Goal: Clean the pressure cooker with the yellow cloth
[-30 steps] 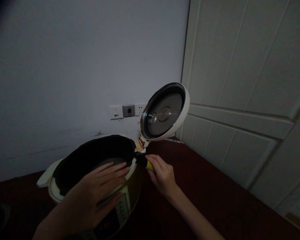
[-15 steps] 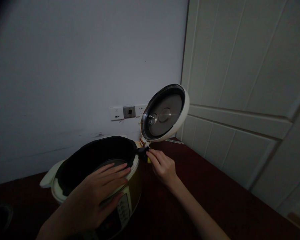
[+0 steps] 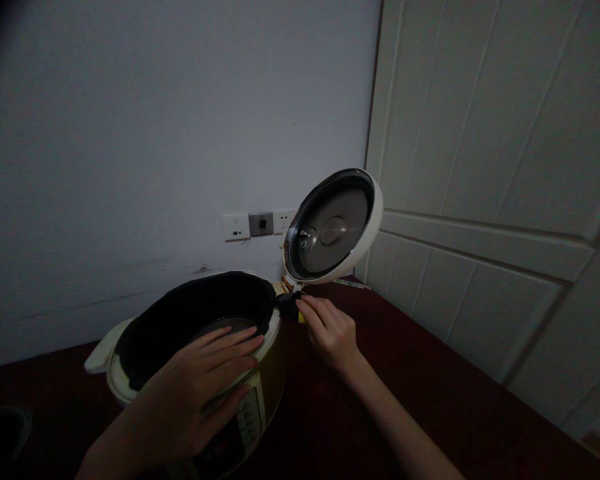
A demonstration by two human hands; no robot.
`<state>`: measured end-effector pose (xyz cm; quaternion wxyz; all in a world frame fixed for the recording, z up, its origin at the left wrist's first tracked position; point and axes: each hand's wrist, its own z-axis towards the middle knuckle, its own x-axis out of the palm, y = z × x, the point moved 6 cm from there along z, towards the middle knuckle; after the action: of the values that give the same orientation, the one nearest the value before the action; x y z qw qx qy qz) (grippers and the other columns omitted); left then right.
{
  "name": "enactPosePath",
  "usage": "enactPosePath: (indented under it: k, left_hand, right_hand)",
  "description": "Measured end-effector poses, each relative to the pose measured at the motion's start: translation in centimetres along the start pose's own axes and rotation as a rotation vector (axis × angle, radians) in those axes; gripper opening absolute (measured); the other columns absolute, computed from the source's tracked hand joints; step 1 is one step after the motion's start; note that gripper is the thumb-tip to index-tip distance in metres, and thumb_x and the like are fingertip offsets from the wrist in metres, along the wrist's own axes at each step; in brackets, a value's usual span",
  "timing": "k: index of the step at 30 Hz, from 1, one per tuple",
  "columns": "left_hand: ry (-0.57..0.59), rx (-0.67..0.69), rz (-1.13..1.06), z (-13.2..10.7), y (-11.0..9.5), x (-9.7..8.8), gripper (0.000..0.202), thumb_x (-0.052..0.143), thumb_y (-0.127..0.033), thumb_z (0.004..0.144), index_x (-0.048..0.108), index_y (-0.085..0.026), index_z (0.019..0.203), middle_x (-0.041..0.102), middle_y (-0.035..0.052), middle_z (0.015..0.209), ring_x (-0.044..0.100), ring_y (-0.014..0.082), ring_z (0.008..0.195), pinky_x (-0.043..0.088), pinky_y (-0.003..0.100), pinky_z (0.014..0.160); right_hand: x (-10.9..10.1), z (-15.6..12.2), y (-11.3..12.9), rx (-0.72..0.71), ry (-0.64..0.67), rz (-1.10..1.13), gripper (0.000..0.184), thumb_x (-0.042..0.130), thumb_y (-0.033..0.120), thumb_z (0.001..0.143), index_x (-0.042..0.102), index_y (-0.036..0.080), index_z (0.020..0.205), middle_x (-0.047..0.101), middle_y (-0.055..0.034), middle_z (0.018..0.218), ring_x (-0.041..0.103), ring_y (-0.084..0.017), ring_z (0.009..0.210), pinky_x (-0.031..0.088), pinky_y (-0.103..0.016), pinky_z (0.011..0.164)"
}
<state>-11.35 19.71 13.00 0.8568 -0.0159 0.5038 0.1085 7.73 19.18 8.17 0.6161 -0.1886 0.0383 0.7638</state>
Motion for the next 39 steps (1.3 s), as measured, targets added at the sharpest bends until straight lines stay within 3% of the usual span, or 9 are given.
enactPosePath:
  k: [12,18,25,32,39]
  left_hand:
    - [0.024,-0.001,-0.001,-0.1,0.1,0.1,0.028,0.050,-0.018,0.083,0.062,-0.020,0.109,0.061,0.0073,0.124,0.053,0.0218,0.119,0.045,0.044,0.100]
    - [0.018,-0.013,-0.011,-0.2,0.2,0.2,0.027,0.050,-0.018,0.084,0.062,-0.019,0.107,0.061,0.0073,0.124,0.053,0.0218,0.119,0.045,0.044,0.099]
    - [0.031,-0.010,-0.011,-0.2,0.3,0.3,0.028,0.048,-0.018,0.084,0.061,-0.020,0.109,0.060,0.0067,0.126,0.053,0.0209,0.120,0.044,0.044,0.100]
    - [0.036,-0.015,-0.019,-0.3,0.3,0.3,0.028,0.047,-0.019,0.085,0.062,-0.020,0.109,0.060,0.0061,0.126,0.053,0.0211,0.119,0.044,0.044,0.100]
    - [0.046,-0.025,-0.034,-0.3,0.2,0.2,0.030,0.048,-0.019,0.084,0.061,-0.019,0.111,0.060,0.0066,0.125,0.053,0.0206,0.120,0.043,0.043,0.101]
  right_hand:
    - [0.2,0.1,0.4,-0.017,0.024,0.003,0.036,0.043,0.008,0.085,0.063,0.018,0.114,0.069,-0.0115,0.103,0.064,-0.020,0.093,0.054,-0.029,0.072]
    - [-0.4,1.3,0.1,-0.022,-0.024,-0.021,0.036,0.045,0.006,0.083,0.062,0.016,0.113,0.068,-0.0124,0.105,0.064,-0.021,0.094,0.053,-0.029,0.074]
    - [0.3,0.2,0.8,-0.033,0.009,-0.040,0.032,0.044,0.007,0.084,0.063,0.014,0.109,0.068,-0.0127,0.102,0.064,-0.019,0.091,0.053,-0.027,0.070]
    - [-0.7,1.8,0.4,-0.041,-0.040,-0.082,0.033,0.046,0.003,0.082,0.061,0.013,0.110,0.067,-0.0127,0.104,0.063,-0.020,0.094,0.052,-0.028,0.073]
    - [-0.2,0.6,1.0,-0.034,0.007,-0.073,0.030,0.044,0.005,0.084,0.063,0.013,0.106,0.068,-0.0124,0.099,0.065,-0.019,0.089,0.054,-0.026,0.068]
